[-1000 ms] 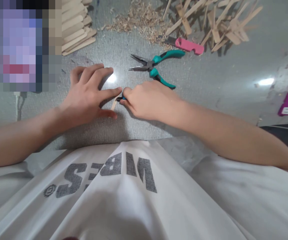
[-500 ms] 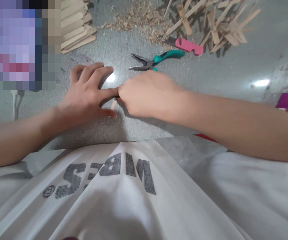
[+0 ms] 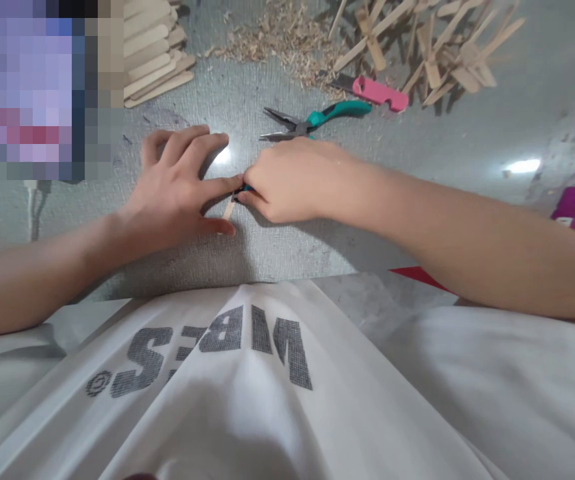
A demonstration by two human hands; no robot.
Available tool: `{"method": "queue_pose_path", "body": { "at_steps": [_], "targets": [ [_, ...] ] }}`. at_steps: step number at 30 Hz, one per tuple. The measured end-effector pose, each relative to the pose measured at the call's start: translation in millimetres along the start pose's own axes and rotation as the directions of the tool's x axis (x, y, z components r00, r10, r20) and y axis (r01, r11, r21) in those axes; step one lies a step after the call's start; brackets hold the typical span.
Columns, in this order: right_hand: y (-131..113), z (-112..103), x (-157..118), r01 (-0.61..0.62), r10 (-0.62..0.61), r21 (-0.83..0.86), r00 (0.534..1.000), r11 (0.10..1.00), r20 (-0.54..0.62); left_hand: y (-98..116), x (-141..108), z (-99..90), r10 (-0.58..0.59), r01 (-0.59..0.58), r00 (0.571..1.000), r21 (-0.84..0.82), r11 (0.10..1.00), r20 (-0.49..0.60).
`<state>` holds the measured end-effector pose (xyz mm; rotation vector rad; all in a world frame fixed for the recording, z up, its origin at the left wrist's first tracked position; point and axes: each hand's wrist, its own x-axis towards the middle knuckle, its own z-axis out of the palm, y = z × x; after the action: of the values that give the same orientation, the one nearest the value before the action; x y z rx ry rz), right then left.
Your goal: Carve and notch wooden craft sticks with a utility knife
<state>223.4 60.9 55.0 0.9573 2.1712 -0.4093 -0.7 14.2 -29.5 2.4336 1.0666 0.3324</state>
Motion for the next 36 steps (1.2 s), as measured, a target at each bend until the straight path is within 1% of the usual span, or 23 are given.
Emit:
{"method": "queue_pose_path", "body": {
  "at_steps": [5, 8, 10, 14, 18, 25, 30, 36],
  "targets": [
    [5.9, 8.3, -0.5, 0.052, -0.051, 0.027, 0.997, 0.998, -0.058, 0.4, -0.1, 0.2, 0.008, -0.008, 1.0, -0.002, 1.0, -0.01],
    [9.0, 15.2, -0.3, 0.047, -0.04, 0.071, 0.994, 0.996, -0.099, 1.5, 0.0, -0.5, 0.001, -0.001, 1.0, 0.001, 1.0, -0.01],
    [9.1, 17.6, -0.9, 0.036, -0.028, 0.075, 0.994, 0.997, -0.105, 2.5, 0.0, -1.5, 0.003, -0.002, 1.0, 0.014, 1.0, -0.006],
    [5.8, 19.9, -2.7, 0.022, -0.016, 0.052, 0.993, 0.998, -0.113, 2.6, 0.1, -2.0, 0.009, -0.009, 1.0, 0.039, 0.999, 0.005],
    [3.5, 21.2, -3.9, 0.024, -0.008, 0.101, 0.989, 0.995, -0.149, 2.3, 0.7, -1.2, 0.004, -0.004, 1.0, 0.025, 1.0, -0.001],
    [5.7, 18.1, -2.1, 0.044, -0.039, 0.055, 0.994, 0.997, -0.101, 3.3, 0.6, -1.7, 0.019, -0.018, 1.0, 0.035, 0.999, -0.017],
    [7.9, 19.6, -1.7, 0.032, -0.021, 0.09, 0.992, 0.995, -0.121, 0.6, -0.5, -0.4, 0.015, -0.015, 1.0, -0.002, 1.0, -0.002],
    [1.2, 16.0, -5.6, 0.012, -0.007, 0.049, 0.994, 0.999, -0.105, 4.1, 0.8, -3.1, 0.003, -0.003, 1.0, -0.01, 1.0, -0.014]
  ]
}}
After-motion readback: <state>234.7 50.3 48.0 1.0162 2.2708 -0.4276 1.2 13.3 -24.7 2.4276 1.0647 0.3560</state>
